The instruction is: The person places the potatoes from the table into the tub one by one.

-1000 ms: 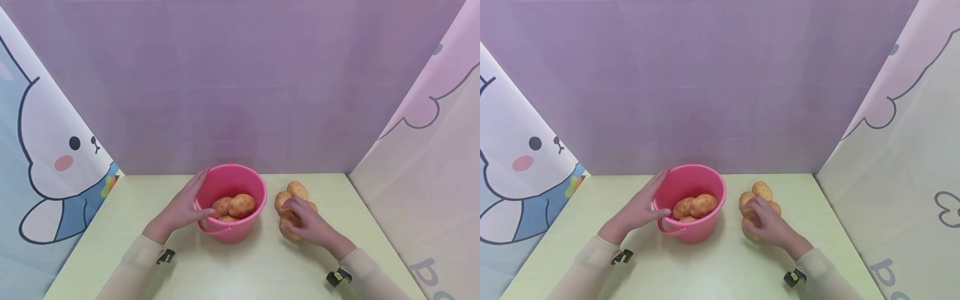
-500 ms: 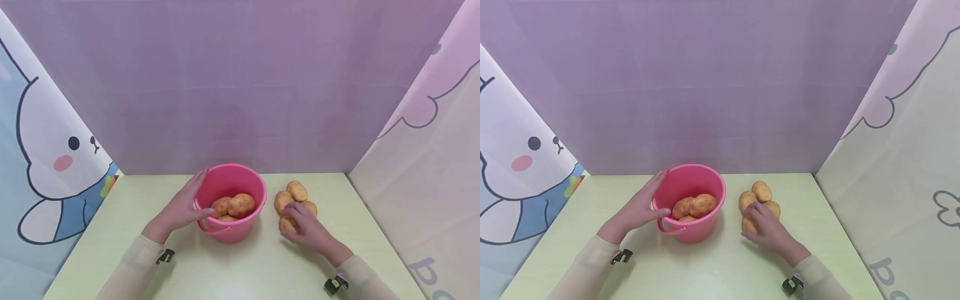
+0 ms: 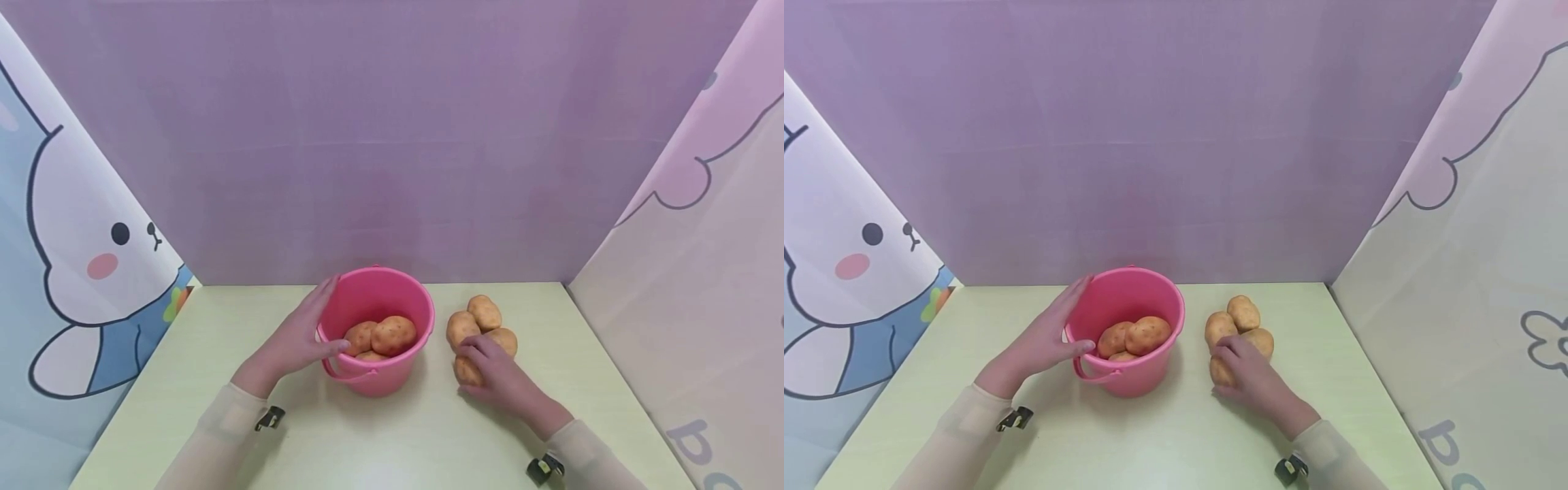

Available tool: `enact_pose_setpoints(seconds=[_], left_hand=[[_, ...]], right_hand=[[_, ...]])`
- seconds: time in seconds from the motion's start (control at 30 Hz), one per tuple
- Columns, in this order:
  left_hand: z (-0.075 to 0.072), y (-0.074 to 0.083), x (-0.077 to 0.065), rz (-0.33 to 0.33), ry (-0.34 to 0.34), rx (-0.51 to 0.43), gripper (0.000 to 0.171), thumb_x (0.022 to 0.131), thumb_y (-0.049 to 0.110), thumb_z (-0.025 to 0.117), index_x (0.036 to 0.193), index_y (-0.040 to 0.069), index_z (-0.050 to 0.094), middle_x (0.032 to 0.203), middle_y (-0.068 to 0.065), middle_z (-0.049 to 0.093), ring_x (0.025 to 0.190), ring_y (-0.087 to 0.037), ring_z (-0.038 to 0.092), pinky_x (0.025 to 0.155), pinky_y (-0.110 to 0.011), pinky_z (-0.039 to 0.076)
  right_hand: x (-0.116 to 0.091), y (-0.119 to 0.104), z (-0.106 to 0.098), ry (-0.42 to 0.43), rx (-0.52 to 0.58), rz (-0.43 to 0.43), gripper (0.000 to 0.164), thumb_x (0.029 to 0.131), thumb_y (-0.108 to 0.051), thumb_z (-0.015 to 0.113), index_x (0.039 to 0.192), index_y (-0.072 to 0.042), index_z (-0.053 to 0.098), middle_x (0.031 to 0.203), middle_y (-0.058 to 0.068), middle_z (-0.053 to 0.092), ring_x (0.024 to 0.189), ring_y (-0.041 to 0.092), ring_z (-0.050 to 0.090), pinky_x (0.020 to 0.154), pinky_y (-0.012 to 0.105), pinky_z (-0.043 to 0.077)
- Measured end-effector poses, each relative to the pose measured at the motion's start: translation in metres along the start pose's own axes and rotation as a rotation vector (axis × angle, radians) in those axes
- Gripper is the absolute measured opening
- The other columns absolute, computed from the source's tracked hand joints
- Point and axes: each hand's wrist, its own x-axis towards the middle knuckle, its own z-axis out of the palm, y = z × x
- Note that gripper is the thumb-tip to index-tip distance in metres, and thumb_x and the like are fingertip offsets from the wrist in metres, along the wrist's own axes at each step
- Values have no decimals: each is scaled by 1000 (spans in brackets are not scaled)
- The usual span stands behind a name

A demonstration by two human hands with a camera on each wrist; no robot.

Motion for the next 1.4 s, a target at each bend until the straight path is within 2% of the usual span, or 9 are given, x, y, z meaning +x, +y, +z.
enact_pose_setpoints(seconds=[0.3, 0.8, 1.17, 1.4], left_hand=[[-1, 1, -1, -14, -2, -1, 124, 88, 61, 88, 179, 18, 16, 184, -5, 18, 166, -40, 26, 113, -69, 51], [-1, 0, 0, -12, -3, -3, 124, 87, 62, 88, 180, 21, 16, 184, -3, 20, 165, -39, 27, 110, -67, 54], [0, -2, 1, -16, -9, 4, 125, 87, 63, 88, 180, 22, 15, 184, -3, 18, 166, -39, 26, 111, -67, 54], [1, -3, 1, -16, -12, 9, 124, 87, 62, 88, 180, 24, 14, 184, -3, 18, 166, -39, 25, 111, -67, 54]], right_hand=[[0, 1, 3, 4, 32, -26, 66, 79, -19, 102, 135, -5, 70, 142, 12, 60, 132, 28, 57, 111, 53, 55], [-1, 1, 3, 35, 85, -21, 62, 80, -17, 98, 134, -4, 70, 142, 13, 60, 133, 27, 57, 109, 53, 56], [4, -2, -3, 119, 100, -22, 59, 77, -7, 92, 132, -4, 70, 138, 12, 63, 127, 28, 60, 103, 52, 59], [10, -6, -14, 117, 141, 4, 57, 80, -7, 90, 133, -6, 69, 139, 9, 63, 128, 27, 59, 104, 53, 58]])
